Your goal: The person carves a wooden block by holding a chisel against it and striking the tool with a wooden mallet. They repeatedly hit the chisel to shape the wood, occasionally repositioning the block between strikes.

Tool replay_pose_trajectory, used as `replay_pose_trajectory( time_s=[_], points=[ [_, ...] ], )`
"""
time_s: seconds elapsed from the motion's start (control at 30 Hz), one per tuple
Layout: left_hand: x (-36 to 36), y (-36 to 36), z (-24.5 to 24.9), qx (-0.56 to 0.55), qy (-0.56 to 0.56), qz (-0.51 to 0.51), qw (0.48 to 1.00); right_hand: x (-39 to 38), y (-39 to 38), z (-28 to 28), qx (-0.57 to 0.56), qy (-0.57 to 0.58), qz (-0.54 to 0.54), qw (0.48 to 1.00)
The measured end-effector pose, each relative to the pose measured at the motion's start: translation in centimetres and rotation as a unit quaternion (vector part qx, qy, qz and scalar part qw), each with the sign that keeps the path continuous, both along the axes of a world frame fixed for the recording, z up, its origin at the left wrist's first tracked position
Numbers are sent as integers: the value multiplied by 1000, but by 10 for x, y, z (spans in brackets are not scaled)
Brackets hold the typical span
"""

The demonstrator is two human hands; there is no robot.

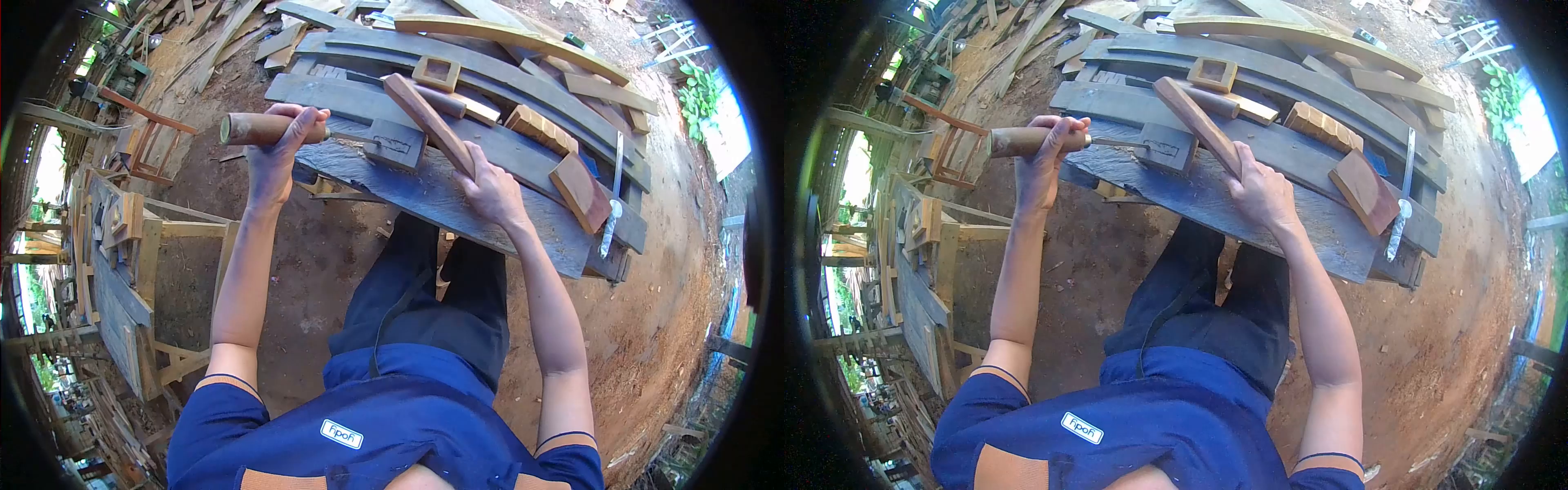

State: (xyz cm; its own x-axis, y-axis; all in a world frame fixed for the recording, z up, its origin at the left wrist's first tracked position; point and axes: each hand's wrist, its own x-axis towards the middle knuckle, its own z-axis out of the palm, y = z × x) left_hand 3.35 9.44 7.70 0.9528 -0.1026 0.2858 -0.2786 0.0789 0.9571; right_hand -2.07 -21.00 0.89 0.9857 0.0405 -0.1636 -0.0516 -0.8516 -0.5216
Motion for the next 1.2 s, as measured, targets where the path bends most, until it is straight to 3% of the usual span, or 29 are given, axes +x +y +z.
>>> replay_pose_trajectory(
  time_s=[0.5, 0.67, 1.2],
  points=[
    [-1, -4, 3, 10, -9, 16, 1000, 0, -1, -3, -16, -3, -3, 1000],
    [0, -8, 7, -39, 27, 16, 999, 1, -1, -2, -13, 10, -3, 1000],
    [2, -13, 6, 12, -2, 30, 999, 0, 0, -4, -11, -9, -6, 1000]
  ],
)
